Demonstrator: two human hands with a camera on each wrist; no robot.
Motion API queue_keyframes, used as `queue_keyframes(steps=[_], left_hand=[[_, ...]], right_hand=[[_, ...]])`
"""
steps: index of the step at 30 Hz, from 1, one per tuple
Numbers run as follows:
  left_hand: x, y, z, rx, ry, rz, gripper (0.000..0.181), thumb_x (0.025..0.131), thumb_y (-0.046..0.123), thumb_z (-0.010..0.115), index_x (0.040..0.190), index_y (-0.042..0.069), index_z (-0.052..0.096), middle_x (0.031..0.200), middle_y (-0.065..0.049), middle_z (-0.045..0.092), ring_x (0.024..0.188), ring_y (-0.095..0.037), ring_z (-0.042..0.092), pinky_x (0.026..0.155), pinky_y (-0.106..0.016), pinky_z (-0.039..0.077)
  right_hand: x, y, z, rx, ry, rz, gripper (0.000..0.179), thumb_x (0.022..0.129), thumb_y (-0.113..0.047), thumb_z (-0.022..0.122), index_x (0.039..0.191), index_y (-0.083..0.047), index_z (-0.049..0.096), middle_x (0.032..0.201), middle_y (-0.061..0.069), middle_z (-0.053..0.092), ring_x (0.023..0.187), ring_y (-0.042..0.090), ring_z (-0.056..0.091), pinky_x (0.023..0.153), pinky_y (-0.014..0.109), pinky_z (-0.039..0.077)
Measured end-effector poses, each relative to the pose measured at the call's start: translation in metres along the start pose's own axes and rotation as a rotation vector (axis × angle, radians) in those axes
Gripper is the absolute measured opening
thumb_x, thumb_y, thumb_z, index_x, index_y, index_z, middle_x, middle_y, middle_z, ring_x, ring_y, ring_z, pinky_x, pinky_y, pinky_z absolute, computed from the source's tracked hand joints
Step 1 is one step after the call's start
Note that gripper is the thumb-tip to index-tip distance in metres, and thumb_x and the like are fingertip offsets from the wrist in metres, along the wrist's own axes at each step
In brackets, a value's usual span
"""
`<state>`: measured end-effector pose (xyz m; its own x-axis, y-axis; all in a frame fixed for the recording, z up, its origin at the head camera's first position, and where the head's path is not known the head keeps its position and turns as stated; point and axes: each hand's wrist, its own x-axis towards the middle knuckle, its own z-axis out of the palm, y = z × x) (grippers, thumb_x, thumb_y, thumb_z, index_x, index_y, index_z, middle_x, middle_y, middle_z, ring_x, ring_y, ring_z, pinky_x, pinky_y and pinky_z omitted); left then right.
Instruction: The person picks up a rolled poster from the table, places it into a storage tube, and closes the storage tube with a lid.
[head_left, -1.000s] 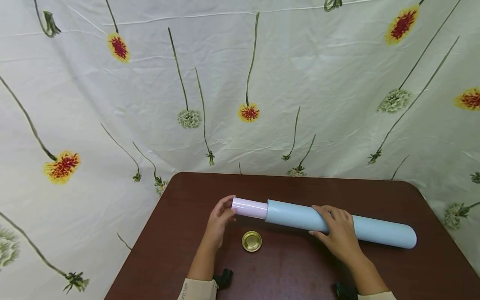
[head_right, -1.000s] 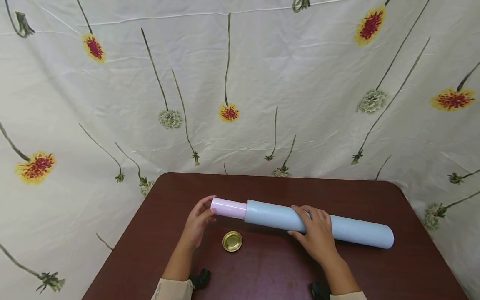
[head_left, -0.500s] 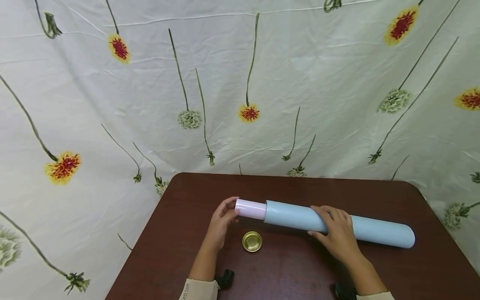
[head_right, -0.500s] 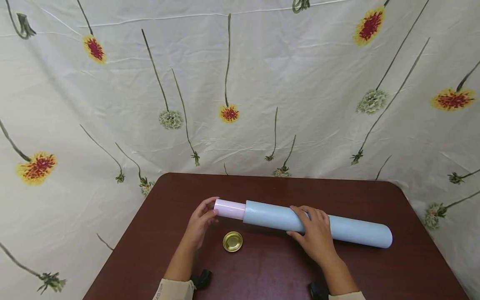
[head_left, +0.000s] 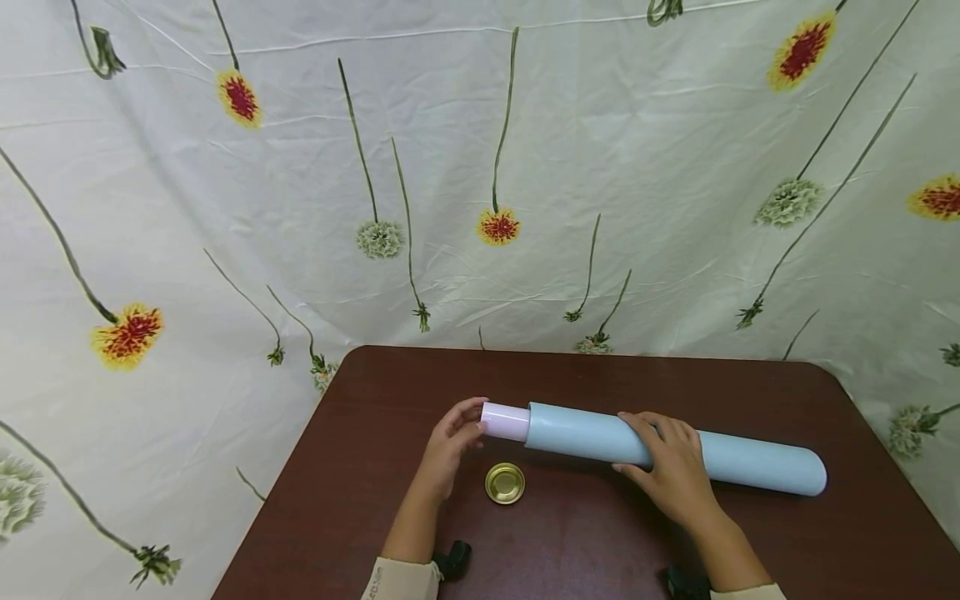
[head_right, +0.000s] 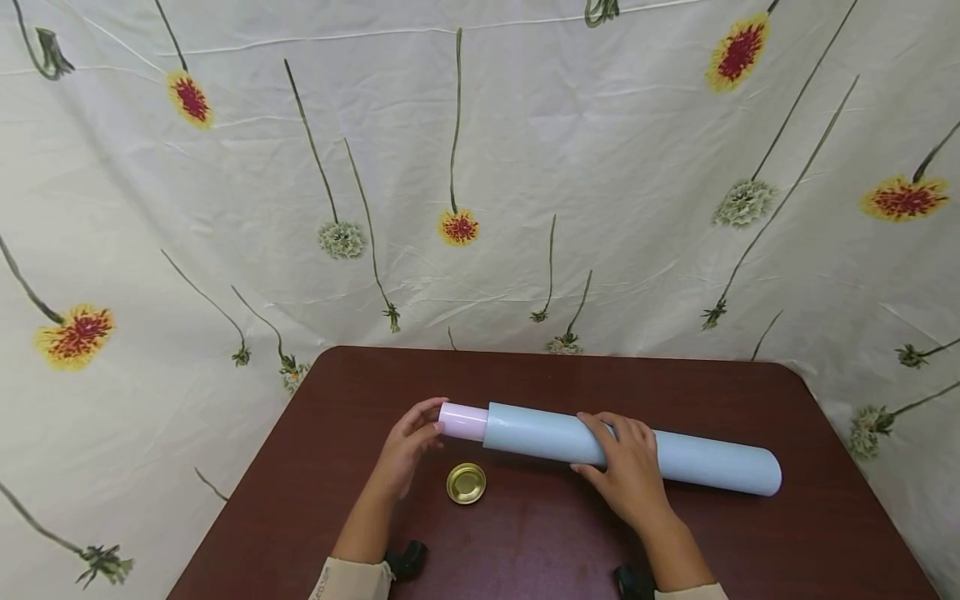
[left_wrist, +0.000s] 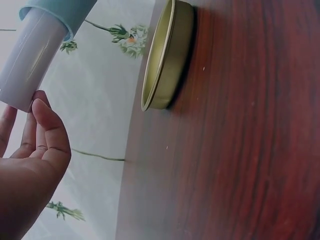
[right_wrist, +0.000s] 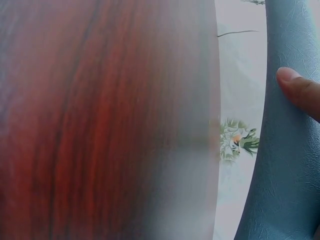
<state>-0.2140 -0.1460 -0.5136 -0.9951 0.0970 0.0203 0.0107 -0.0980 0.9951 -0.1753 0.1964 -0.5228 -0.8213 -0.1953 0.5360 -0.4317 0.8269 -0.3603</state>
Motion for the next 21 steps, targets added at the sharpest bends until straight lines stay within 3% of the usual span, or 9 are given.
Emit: queue_keyframes(steps=[8, 21], left_hand=[[-0.0006, 0.0004, 0.0023, 0.006, -0.025, -0.008, 0.047, 0.094, 0.011, 0.064, 0.139, 0.000, 0.055, 0.128, -0.012, 0.064, 0.101, -0.015, 0.060, 0.079, -0.030, 0.049], [-0.0009, 0.0000, 0.0025, 0.023, -0.047, -0.011, 0.043, 0.094, 0.011, 0.065, 0.136, 0.004, 0.060, 0.131, -0.015, 0.064, 0.101, -0.016, 0.060, 0.080, -0.030, 0.049]], right_hand=[[0.0009, -0.0020, -0.0007, 0.000, -0.004, 0.002, 0.084, 0.064, -0.027, 0.095, 0.140, -0.019, 0.058, 0.124, 0.012, 0.061, 0.117, 0.034, 0.055, 0.102, 0.060, 0.029], [0.0009, -0.0027, 0.0037, -0.001, -0.003, -0.002, 0.085, 0.064, -0.027, 0.095, 0.140, -0.019, 0.059, 0.124, 0.012, 0.061, 0.117, 0.033, 0.055, 0.103, 0.059, 0.029]])
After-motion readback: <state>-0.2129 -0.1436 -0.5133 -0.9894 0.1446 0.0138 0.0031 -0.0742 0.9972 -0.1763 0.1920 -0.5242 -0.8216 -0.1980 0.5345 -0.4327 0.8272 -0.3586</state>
